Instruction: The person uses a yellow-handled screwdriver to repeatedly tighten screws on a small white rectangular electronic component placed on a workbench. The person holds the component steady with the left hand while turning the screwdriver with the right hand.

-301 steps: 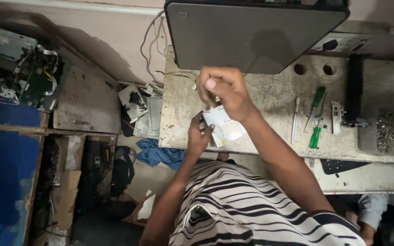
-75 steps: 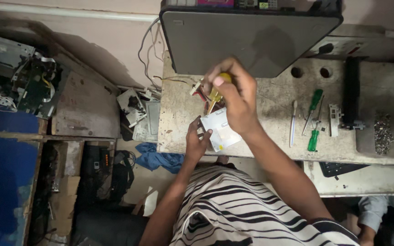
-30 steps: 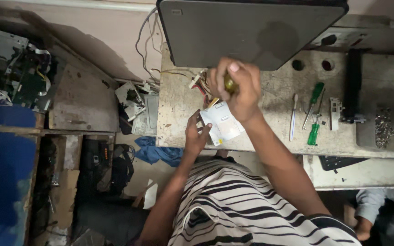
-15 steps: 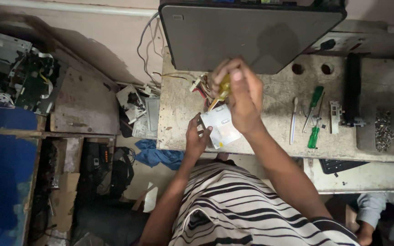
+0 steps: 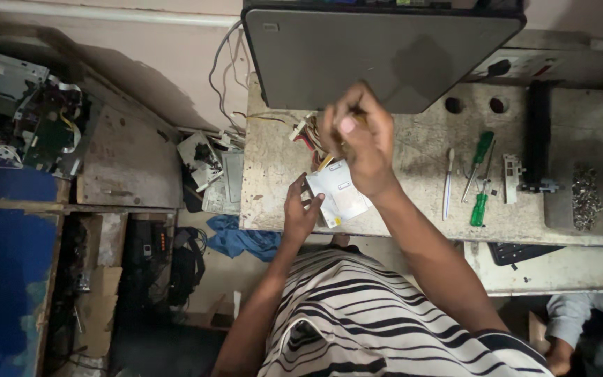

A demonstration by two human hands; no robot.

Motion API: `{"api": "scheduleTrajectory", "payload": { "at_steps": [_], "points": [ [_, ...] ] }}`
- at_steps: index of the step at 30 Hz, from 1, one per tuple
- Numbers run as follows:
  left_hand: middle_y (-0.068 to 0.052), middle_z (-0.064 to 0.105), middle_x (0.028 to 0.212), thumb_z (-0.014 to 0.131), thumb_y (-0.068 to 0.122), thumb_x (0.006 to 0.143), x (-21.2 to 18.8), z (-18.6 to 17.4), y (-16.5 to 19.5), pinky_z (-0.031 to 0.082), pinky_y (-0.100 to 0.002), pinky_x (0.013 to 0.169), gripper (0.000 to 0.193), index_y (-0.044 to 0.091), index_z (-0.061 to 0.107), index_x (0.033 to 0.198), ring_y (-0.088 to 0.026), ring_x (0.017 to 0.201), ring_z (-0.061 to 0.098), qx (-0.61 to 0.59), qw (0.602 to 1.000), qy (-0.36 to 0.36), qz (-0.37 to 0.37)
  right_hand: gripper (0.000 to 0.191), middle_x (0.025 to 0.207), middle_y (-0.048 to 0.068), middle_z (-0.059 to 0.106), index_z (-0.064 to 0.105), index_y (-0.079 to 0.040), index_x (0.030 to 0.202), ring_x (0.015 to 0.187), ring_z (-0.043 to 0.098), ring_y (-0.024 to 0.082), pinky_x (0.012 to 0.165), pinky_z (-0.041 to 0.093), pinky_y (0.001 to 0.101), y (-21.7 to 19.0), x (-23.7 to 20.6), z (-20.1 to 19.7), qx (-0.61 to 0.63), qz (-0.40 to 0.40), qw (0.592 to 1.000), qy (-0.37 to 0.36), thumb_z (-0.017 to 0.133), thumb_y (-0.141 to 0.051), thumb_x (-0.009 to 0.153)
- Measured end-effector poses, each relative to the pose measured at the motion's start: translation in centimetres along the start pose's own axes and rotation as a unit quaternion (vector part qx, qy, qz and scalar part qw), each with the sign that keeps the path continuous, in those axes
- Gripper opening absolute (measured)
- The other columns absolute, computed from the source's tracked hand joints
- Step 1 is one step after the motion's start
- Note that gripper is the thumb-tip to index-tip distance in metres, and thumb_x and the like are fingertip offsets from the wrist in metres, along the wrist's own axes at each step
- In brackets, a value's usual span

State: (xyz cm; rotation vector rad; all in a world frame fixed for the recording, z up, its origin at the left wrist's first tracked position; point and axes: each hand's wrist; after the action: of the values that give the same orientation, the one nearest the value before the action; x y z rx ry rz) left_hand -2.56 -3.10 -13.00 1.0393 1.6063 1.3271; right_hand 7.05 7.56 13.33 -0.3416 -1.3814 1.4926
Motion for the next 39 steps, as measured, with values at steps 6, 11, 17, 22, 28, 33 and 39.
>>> {"api": "scheduleTrajectory", "payload": {
  "at_steps": [6, 11, 17, 22, 28, 33, 39],
  "points": [
    [-0.020, 0.054, 0.140, 0.075, 0.019, 0.092, -0.1, 0.0, 0.1, 0.062, -0.038, 0.087, 0.068, -0.002, 0.043, 0.149, -0.030, 0.120, 0.063, -0.001, 1.000, 0.002, 0.027, 0.030, 0.077, 0.008, 0.052, 0.051, -0.004, 0.095, 0.061, 0.046, 0.013, 0.057, 0.039, 0.0294, 0.4, -0.7, 0.4, -0.047, -0.025, 0.997, 0.047, 0.054, -0.029, 0.111],
    [-0.022, 0.054, 0.138, 0.074, 0.015, 0.090, 0.0, -0.1, 0.1, 0.062, -0.038, 0.089, 0.068, -0.003, 0.043, 0.148, -0.030, 0.121, 0.063, -0.006, 1.000, 0.002, 0.011, 0.031, 0.059, 0.004, 0.043, 0.049, -0.005, 0.082, 0.047, 0.034, 0.008, 0.045, 0.028, 0.0260, 1.3, 0.6, -1.4, 0.067, 0.042, 0.996, -0.039, 0.050, -0.025, 0.105],
    [-0.020, 0.056, 0.136, 0.074, 0.016, 0.090, 0.0, 0.0, 0.3, 0.062, -0.038, 0.087, 0.067, -0.002, 0.044, 0.147, -0.029, 0.118, 0.064, -0.010, 1.000, -0.001, 0.000, 0.020, 0.075, 0.006, 0.054, 0.044, -0.007, 0.095, 0.060, 0.047, 0.012, 0.050, 0.039, 0.0277, 0.5, 1.5, -0.4, -0.024, 0.013, 1.000, 0.014, 0.049, -0.025, 0.101],
    [-0.020, 0.057, 0.136, 0.075, 0.020, 0.093, -0.2, 0.0, -0.2, 0.062, -0.038, 0.088, 0.066, -0.001, 0.045, 0.148, -0.029, 0.120, 0.064, 0.015, 0.999, 0.010, 0.042, 0.027, 0.085, 0.011, 0.058, 0.054, 0.001, 0.097, 0.070, 0.057, 0.015, 0.059, 0.051, 0.0304, -0.9, -0.9, 2.7, -0.134, 0.015, 0.985, 0.112, 0.050, -0.024, 0.106],
    [-0.021, 0.056, 0.138, 0.075, 0.020, 0.094, -0.2, 0.0, -0.2, 0.061, -0.038, 0.091, 0.068, -0.002, 0.043, 0.148, -0.030, 0.123, 0.062, -0.006, 0.999, 0.006, 0.051, 0.039, 0.060, 0.006, 0.047, 0.049, -0.002, 0.076, 0.053, 0.043, 0.008, 0.047, 0.035, 0.0260, 0.1, 0.2, 1.4, -0.057, 0.026, 0.998, -0.003, 0.044, -0.029, 0.104],
    [-0.020, 0.056, 0.138, 0.074, 0.019, 0.090, 0.0, 0.1, 0.1, 0.062, -0.037, 0.087, 0.067, -0.001, 0.045, 0.147, -0.030, 0.121, 0.063, -0.001, 1.000, 0.006, 0.010, 0.038, 0.067, 0.007, 0.052, 0.052, 0.001, 0.081, 0.058, 0.046, 0.010, 0.055, 0.037, 0.0260, 0.1, 0.6, 0.8, -0.034, 0.032, 0.999, -0.017, 0.047, -0.026, 0.108],
    [-0.021, 0.056, 0.138, 0.076, 0.019, 0.093, 0.0, 0.0, -0.2, 0.061, -0.039, 0.090, 0.067, -0.002, 0.045, 0.148, -0.031, 0.121, 0.063, 0.036, 0.997, 0.007, 0.061, 0.028, 0.080, 0.008, 0.060, 0.058, 0.004, 0.098, 0.069, 0.056, 0.013, 0.060, 0.047, 0.0293, -1.0, -0.6, 3.0, -0.113, 0.035, 0.988, 0.101, 0.051, -0.021, 0.107]
  ]
}}
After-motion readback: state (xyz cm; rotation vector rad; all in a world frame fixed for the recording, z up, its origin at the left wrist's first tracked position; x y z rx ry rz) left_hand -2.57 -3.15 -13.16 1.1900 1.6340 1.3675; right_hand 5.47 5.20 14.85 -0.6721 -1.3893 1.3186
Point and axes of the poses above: each hand's wrist, its own x-axis towards the middle knuckle, its own z-axis out of the palm, y = z × x
